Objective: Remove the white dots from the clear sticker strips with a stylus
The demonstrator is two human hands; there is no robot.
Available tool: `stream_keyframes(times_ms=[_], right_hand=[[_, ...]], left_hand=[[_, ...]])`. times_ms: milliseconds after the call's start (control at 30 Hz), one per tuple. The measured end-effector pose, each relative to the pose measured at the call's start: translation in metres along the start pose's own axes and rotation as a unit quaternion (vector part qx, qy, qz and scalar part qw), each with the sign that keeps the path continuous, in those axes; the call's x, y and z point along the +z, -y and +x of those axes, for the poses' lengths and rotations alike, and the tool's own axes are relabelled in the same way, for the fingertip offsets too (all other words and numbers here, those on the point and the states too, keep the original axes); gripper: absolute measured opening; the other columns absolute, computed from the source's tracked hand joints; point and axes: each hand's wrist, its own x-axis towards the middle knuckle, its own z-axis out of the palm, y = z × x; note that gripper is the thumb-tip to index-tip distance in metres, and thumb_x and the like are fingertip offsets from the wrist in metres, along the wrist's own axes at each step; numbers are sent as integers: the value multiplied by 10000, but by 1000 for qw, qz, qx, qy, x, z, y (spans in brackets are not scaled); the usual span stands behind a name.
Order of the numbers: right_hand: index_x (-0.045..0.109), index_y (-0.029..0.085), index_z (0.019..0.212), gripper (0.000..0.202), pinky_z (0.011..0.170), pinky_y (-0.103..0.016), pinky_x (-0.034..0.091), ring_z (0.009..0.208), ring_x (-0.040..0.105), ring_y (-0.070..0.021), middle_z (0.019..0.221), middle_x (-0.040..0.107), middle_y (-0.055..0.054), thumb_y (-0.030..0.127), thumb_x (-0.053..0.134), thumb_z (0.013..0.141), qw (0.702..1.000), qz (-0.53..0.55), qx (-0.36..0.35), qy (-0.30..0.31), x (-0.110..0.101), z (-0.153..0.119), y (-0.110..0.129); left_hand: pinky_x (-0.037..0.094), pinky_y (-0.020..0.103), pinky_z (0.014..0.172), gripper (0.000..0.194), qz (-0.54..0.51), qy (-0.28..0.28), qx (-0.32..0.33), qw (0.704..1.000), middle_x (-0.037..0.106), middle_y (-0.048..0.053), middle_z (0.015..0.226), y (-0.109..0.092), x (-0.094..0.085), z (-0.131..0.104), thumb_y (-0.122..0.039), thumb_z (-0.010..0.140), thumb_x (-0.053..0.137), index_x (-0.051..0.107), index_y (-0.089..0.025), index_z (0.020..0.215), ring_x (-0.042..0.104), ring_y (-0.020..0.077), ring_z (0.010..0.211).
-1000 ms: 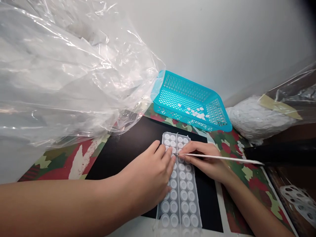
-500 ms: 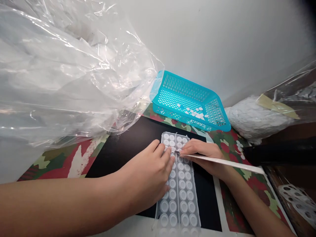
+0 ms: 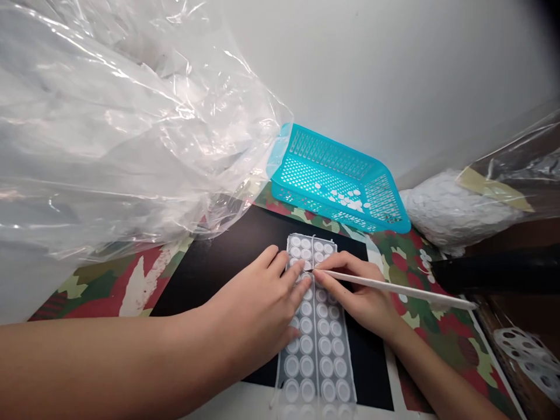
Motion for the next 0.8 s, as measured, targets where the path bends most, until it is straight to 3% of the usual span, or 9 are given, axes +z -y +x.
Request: stream_keyframes(times_ms=[167, 300, 533, 800], right_hand=[[620, 212, 829, 44, 556, -213, 451, 632, 610, -120, 730, 655, 14, 196, 603, 867, 999, -31, -18, -1, 1, -1, 1], [616, 210, 847, 48, 573, -218, 450, 649, 611, -122, 742, 645, 10, 171, 595, 866, 998, -49, -39, -5, 4, -2, 2], [598, 191, 818, 82, 599, -228, 445, 654, 596, -126, 721, 611, 0, 148, 562, 878, 996, -66, -49, -42, 12, -2, 11], [597, 184, 798, 107, 596, -223, 422, 639, 569, -116, 700, 584, 5, 137, 555, 884, 996, -70, -50, -8, 6, -2, 13]], left_hand=[[310, 394, 906, 549, -62, -6, 30, 998, 591, 71, 1257, 17, -5, 1, -526, 841, 546, 526, -215, 1292, 535, 246, 1071], [284, 402, 924, 553, -77, -20, 47, 996, 614, 47, 1189, 26, -6, 0, -535, 808, 586, 528, -250, 1278, 528, 246, 1052], [264, 419, 935, 573, -80, -23, 46, 995, 616, 49, 1169, 25, -5, 0, -537, 793, 603, 519, -256, 1285, 522, 256, 1044], [241, 427, 940, 572, -83, -10, 42, 996, 607, 45, 1173, 25, -6, 1, -524, 803, 596, 507, -253, 1299, 504, 261, 1059]])
